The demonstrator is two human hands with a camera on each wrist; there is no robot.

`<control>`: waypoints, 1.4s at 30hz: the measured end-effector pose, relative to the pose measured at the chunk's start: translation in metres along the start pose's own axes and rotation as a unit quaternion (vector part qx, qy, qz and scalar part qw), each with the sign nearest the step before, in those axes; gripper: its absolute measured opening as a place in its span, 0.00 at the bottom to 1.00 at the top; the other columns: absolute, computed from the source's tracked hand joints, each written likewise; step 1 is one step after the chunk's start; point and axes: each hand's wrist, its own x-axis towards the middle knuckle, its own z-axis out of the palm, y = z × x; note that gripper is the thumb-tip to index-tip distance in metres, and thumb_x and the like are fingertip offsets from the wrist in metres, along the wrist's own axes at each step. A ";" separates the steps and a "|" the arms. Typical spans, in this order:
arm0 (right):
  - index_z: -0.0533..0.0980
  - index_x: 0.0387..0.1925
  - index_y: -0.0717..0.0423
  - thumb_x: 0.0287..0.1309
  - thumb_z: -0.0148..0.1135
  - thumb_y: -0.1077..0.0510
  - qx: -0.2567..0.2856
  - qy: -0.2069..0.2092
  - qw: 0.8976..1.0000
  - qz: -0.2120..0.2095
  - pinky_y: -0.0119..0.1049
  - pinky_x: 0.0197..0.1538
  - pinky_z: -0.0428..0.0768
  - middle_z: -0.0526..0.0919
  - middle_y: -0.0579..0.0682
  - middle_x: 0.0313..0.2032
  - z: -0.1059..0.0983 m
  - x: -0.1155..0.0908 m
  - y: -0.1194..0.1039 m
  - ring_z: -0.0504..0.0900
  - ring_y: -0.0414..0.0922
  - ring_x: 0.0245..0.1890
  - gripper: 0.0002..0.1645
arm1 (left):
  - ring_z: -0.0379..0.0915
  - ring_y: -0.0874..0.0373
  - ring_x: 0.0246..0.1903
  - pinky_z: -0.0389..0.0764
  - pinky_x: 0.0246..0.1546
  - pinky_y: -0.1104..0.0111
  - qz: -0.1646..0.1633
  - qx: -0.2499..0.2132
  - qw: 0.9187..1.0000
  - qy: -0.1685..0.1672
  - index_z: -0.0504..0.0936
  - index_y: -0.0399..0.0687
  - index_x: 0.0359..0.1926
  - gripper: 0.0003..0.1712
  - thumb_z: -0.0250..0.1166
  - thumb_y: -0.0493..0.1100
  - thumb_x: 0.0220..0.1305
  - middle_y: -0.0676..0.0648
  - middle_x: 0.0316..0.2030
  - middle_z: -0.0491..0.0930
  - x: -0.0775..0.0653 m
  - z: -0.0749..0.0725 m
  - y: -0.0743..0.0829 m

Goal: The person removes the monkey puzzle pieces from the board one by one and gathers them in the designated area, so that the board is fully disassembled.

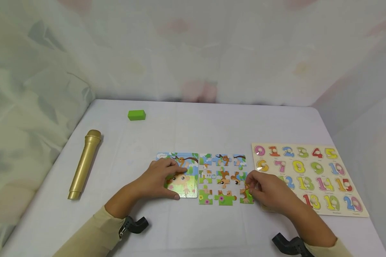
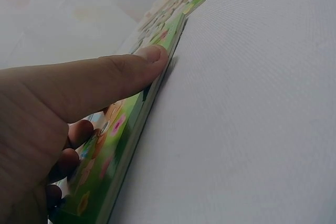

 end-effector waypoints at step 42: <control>0.82 0.40 0.40 0.64 0.74 0.63 -0.044 0.035 0.998 0.009 0.32 0.34 0.72 0.76 0.33 0.31 0.014 -0.002 -0.004 0.71 0.33 0.30 0.12 | 0.68 0.56 0.59 0.67 0.56 0.53 0.036 0.021 0.999 0.016 0.80 0.61 0.73 0.47 0.81 0.68 0.54 0.55 0.57 0.73 -0.007 0.000 0.000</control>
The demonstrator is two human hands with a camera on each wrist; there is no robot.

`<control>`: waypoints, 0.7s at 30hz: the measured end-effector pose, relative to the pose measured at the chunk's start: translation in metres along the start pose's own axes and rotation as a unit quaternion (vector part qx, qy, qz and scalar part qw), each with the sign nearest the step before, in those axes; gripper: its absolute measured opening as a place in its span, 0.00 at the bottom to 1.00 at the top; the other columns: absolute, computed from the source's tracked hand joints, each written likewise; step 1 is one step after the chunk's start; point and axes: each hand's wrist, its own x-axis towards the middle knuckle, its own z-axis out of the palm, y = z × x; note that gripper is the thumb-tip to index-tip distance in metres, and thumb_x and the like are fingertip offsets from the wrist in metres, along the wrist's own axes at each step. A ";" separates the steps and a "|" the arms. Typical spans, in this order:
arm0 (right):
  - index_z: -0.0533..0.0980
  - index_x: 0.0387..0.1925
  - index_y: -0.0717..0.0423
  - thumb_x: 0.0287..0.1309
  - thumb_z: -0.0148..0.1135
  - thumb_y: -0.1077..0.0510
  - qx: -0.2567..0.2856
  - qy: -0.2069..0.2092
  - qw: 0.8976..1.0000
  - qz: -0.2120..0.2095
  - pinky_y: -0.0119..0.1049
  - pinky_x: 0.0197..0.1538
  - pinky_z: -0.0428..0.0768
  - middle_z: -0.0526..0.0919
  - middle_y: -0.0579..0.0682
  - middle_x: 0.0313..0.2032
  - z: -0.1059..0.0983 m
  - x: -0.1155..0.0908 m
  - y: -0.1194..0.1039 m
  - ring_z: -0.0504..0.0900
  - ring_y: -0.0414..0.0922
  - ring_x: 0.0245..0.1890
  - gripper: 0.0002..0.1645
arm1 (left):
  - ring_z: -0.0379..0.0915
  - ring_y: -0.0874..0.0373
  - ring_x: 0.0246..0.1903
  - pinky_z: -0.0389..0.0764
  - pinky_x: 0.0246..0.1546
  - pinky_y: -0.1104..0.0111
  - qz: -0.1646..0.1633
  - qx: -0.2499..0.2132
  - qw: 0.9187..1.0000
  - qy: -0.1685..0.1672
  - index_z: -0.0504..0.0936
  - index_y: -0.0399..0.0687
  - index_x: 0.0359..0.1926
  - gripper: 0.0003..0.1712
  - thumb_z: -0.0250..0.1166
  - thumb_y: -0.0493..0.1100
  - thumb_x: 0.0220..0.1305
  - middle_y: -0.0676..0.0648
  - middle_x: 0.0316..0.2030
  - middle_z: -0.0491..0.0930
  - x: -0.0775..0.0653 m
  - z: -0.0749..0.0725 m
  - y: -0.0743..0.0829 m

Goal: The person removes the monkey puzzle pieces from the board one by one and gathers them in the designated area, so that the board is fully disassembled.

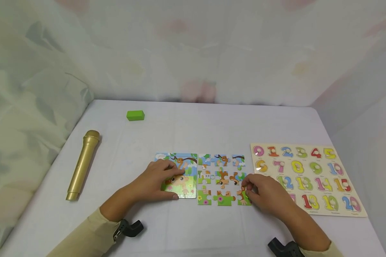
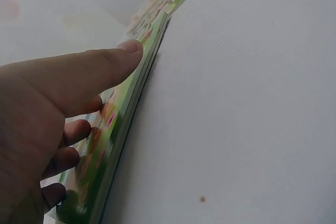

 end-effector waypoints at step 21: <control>0.84 0.38 0.40 0.60 0.74 0.67 -0.001 -0.003 1.000 -0.024 0.32 0.33 0.72 0.77 0.31 0.31 -0.001 0.002 0.002 0.70 0.33 0.30 0.16 | 0.68 0.55 0.61 0.68 0.56 0.52 0.023 0.037 0.999 0.002 0.80 0.62 0.71 0.40 0.79 0.65 0.59 0.54 0.59 0.74 -0.002 -0.004 0.000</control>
